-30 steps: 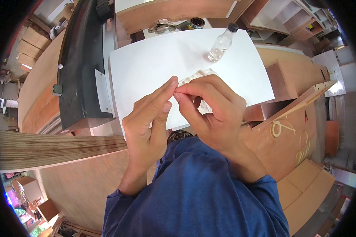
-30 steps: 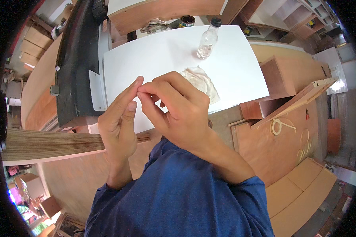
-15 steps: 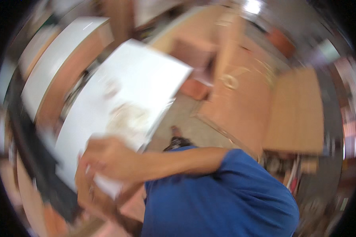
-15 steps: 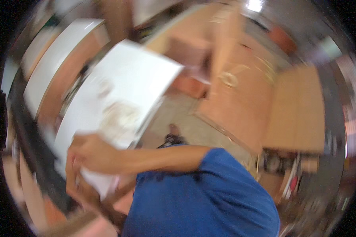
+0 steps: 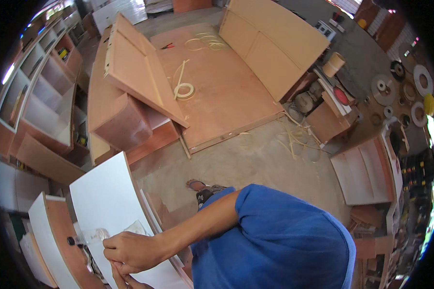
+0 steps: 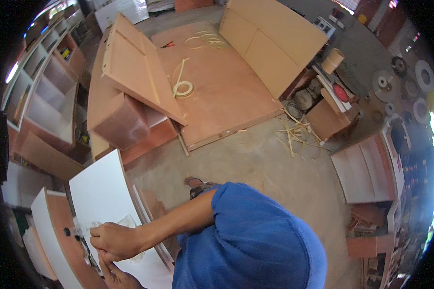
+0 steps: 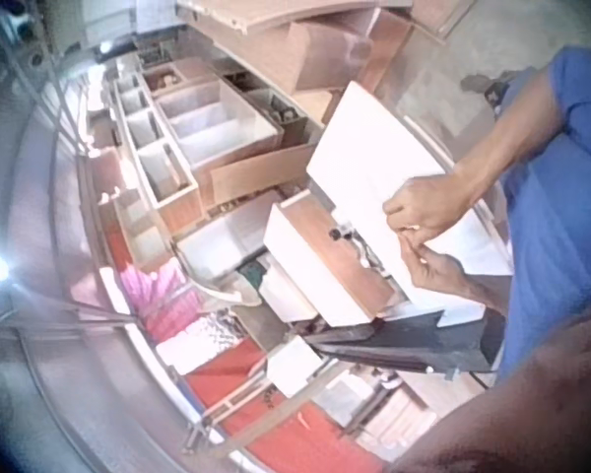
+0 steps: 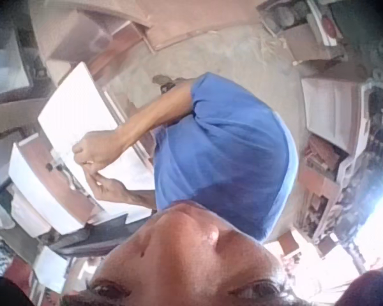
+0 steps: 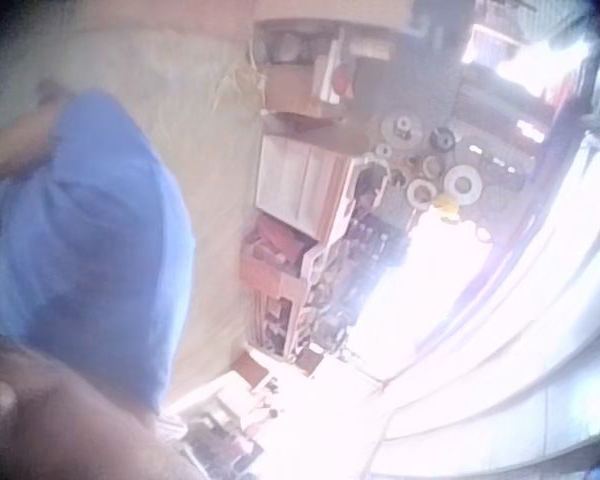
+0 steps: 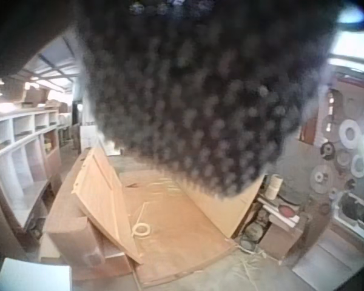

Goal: The person handles thin wooden strips and uses pliers to cut and fit them along the edge of a wooden furniture piece. The person sits on the floor, positions the strips, and trims them to fit the curved edge of the furniture.

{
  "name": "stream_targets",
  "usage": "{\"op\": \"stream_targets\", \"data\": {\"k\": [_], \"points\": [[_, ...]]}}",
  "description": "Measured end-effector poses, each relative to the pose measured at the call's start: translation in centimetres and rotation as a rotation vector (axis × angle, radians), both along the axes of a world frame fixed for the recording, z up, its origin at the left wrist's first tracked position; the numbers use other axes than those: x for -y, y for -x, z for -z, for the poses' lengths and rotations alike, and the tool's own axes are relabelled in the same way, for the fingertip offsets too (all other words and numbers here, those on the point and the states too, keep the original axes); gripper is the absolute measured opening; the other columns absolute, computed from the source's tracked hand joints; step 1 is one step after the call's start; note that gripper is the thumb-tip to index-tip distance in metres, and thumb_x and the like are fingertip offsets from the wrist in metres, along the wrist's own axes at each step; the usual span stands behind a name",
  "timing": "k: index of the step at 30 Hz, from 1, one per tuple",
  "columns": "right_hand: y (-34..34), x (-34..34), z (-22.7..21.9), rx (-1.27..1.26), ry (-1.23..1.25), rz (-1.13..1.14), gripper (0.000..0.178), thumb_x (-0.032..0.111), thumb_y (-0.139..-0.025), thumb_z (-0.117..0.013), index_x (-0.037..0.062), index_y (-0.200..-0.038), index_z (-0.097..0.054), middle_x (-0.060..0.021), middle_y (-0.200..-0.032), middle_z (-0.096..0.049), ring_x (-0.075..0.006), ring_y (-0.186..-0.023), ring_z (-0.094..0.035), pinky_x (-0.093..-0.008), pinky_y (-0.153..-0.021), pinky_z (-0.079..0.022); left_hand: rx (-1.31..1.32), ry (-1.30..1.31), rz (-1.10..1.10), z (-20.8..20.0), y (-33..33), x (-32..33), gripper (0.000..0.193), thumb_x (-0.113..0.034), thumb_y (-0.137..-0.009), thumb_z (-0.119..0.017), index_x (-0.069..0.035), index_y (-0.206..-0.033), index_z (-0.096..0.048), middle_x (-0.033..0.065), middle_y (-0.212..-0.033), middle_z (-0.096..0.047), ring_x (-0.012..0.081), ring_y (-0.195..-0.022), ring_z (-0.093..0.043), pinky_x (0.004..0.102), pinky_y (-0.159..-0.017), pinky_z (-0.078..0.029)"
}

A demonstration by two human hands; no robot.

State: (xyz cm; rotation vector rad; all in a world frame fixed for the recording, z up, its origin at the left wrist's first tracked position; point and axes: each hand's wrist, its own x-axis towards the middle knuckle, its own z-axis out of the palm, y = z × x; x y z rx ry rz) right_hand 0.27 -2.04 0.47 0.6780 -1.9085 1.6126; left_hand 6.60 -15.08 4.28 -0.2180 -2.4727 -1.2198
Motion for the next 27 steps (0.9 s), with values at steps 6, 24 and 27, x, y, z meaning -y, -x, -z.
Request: {"op": "stream_targets", "data": {"k": [6, 24, 27], "points": [[0.5, -1.6, -0.3, 0.049, 0.011, 0.003, 0.017, 0.011, -0.074, -0.068, -0.0014, -0.079, -0.056, -0.0172, -0.079, -0.055, -0.0393, -0.069, -0.06, -0.0481, -0.063, -0.05, 0.092, -0.139, -0.082, -0.2, 1.5, -0.6, 0.03, -0.019, -0.103, -0.067, 0.008, -0.111, -0.077, 0.0222, -0.109, -0.077, 0.0292, -0.099, -0.071, 0.0401, -0.091, -0.054], [1.2, -2.4, 2.5, 0.126, -0.235, -0.139, 0.017, 0.016, -0.066, -0.062, -0.0002, -0.062, -0.065, -0.0221, -0.067, -0.063, -0.0461, -0.062, -0.062, -0.0563, -0.059, -0.049, -0.031, -0.589, -0.131, 3.4, 5.4, 1.9, 0.013, -0.007, -0.099, -0.068, 0.002, -0.091, -0.063, 0.0098, -0.083, -0.061, 0.0189, -0.073, -0.055, 0.0321, -0.068, -0.045], [1.6, -2.9, 2.7, 0.125, -0.248, -0.131, 0.018, 0.016, -0.066, -0.062, -0.0005, -0.063, -0.066, -0.0228, -0.067, -0.064, -0.0463, -0.062, -0.063, -0.056, -0.06, -0.05, -0.087, -0.643, -0.129, 3.5, 5.8, 0.7, 0.018, -0.013, -0.102, -0.066, 0.001, -0.091, -0.063, 0.008, -0.082, -0.058, 0.0179, -0.07, -0.051, 0.0309, -0.065, -0.042]]}}
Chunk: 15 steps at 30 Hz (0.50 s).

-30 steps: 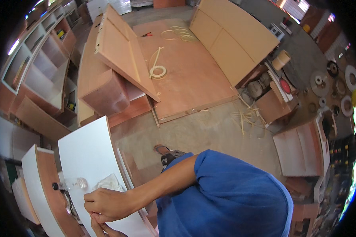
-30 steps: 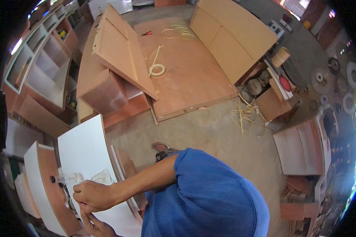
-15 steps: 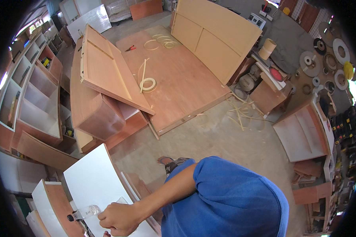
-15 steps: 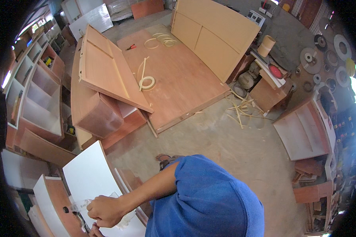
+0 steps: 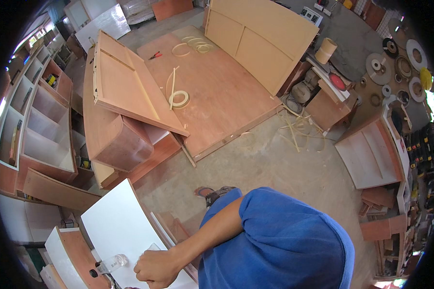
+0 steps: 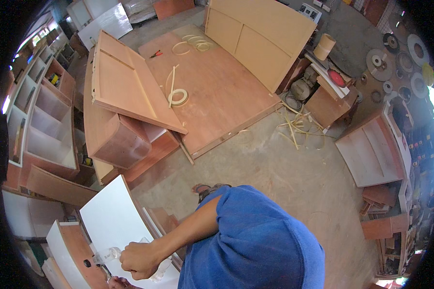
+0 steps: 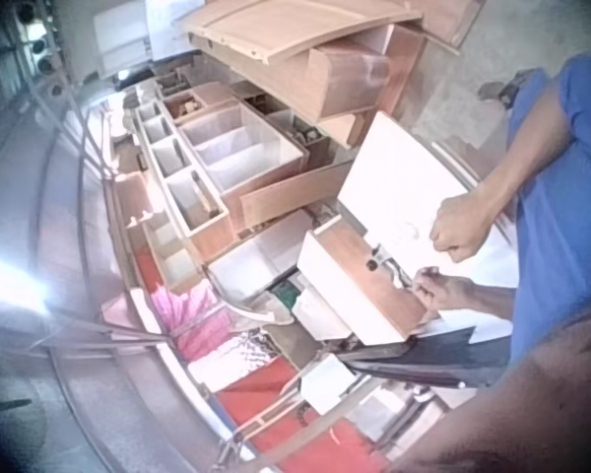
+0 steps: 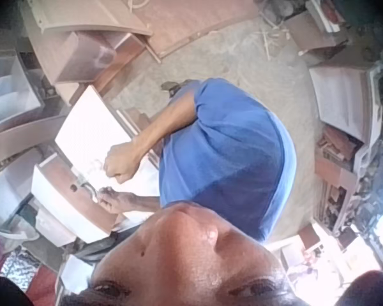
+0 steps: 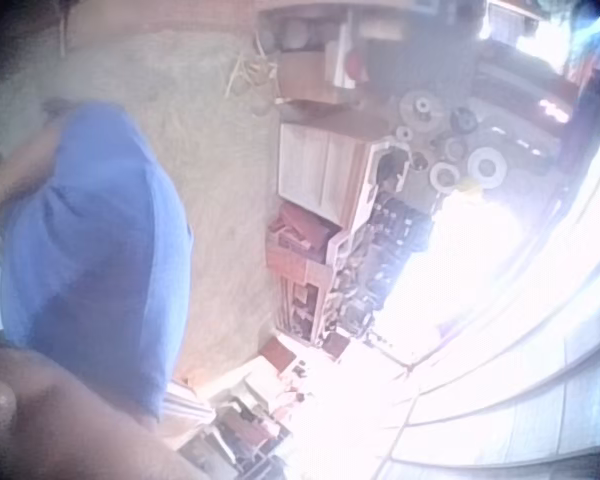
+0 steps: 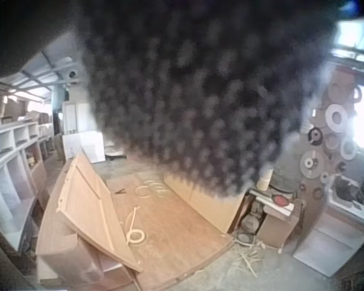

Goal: The person handles thin wooden strips and uses pliers to cut and fit them along the edge of a wooden furniture piece. The person sits on the floor, positions the strips, and trims them to fit the curved edge of the furniture.

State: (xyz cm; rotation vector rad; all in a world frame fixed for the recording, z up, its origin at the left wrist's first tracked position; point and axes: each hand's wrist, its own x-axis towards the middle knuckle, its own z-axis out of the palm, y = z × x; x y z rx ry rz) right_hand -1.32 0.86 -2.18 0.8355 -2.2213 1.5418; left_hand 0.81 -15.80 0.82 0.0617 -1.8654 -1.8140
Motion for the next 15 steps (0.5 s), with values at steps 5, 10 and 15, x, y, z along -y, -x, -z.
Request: {"op": "stream_targets", "data": {"k": [5, 10, 15], "points": [[0.4, -0.9, -0.1, 0.08, -0.092, -0.077, 0.019, 0.017, -0.069, -0.062, -0.0007, -0.066, -0.069, -0.0214, -0.068, -0.065, -0.0458, -0.065, -0.064, -0.0548, -0.062, -0.052, -0.121, -0.091, 0.034, 0.6, 0.7, 0.7, 0.034, -0.031, -0.108, -0.059, -0.003, -0.088, -0.058, 0.0026, -0.074, -0.045, 0.0161, -0.064, -0.045, 0.0307, -0.06, -0.038], [1.1, -0.8, -0.1, 0.043, -0.064, -0.208, 0.021, 0.019, -0.079, -0.068, 0.0008, -0.069, -0.068, -0.0164, -0.075, -0.066, -0.0424, -0.07, -0.066, -0.0524, -0.064, -0.052, -0.312, 0.118, 0.065, 1.9, 0.0, 2.2, 0.04, -0.037, -0.109, -0.056, -0.007, -0.082, -0.051, 0.0018, -0.073, -0.04, 0.0155, -0.061, -0.041, 0.0306, -0.058, -0.034], [2.0, 0.6, 0.8, 0.013, 0.059, -0.374, 0.023, 0.017, -0.087, -0.075, 0.002, -0.073, -0.065, -0.0136, -0.084, -0.064, -0.038, -0.077, -0.066, -0.0485, -0.069, -0.051, 0.056, 0.208, -0.127, 1.9, -1.1, 1.5, 0.034, -0.038, -0.109, -0.054, -0.007, -0.094, -0.052, 0.0049, -0.08, -0.046, 0.0188, -0.075, -0.049, 0.0331, -0.066, -0.042]]}}
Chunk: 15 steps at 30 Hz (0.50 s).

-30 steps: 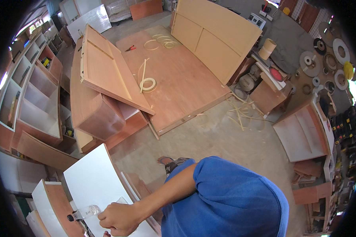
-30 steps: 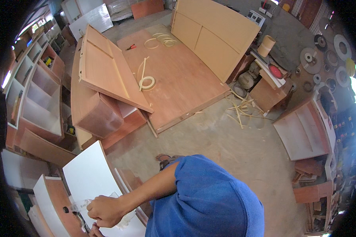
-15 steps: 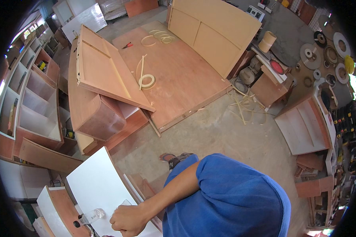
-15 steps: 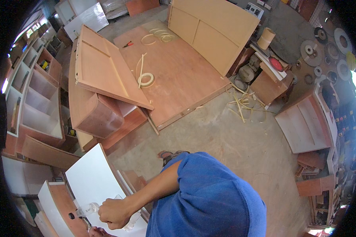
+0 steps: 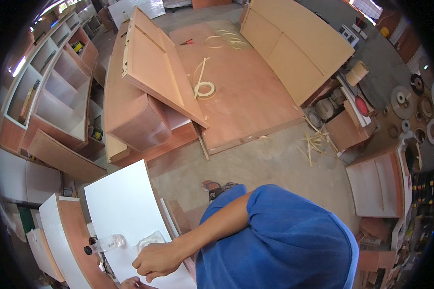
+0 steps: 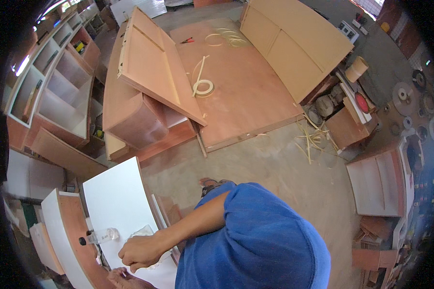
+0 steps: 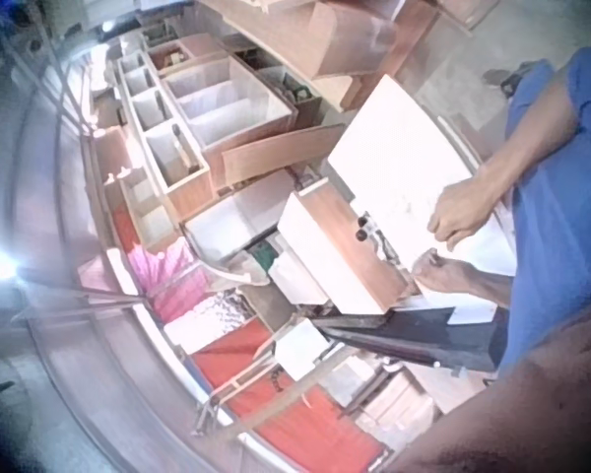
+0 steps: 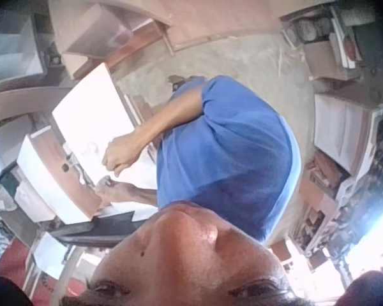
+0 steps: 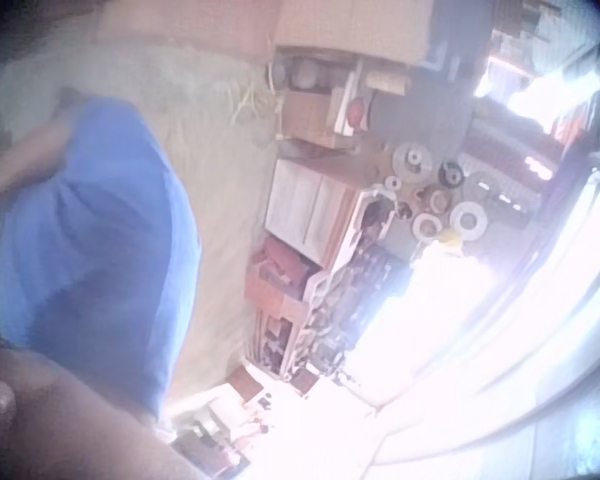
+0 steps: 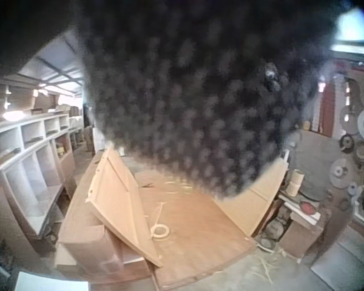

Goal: The person handles thin wooden strips and uses pliers to cut and fit them along the edge of a wooden furniture piece. The person sits on the floor, positions the strips, and trims them to fit the curved edge of the furniture.

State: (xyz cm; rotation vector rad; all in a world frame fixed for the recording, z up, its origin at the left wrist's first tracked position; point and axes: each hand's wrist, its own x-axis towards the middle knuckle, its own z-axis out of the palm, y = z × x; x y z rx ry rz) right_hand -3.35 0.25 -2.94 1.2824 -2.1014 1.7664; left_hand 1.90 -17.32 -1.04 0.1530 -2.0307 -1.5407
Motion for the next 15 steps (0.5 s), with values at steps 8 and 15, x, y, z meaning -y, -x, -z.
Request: {"op": "stream_targets", "data": {"k": [8, 15], "points": [[1.5, -1.2, 0.1, -0.266, -0.026, -0.131, 0.021, 0.015, -0.077, -0.085, 0.0233, -0.096, -0.079, -0.0155, -0.134, -0.045, -0.0416, -0.125, -0.042, -0.0471, -0.082, -0.056, 0.553, -0.306, 0.372, -2.9, -4.3, 0.5, 0.052, -0.038, -0.107, -0.062, 0.008, -0.13, -0.062, 0.0156, -0.115, -0.067, 0.0237, -0.105, -0.063, 0.0356, -0.094, -0.048], [1.8, -1.4, -0.4, -0.238, -0.212, -0.228, 0.034, 0.02, -0.074, -0.088, 0.0321, -0.105, -0.079, -0.0157, -0.14, -0.04, -0.0443, -0.124, -0.044, -0.0523, -0.088, -0.056, 0.568, 0.038, 0.037, -2.9, -5.5, 0.9, 0.024, -0.017, -0.099, -0.063, 0.003, -0.09, -0.071, 0.007, -0.078, -0.063, 0.0162, -0.073, -0.054, 0.0316, -0.069, -0.044]]}}
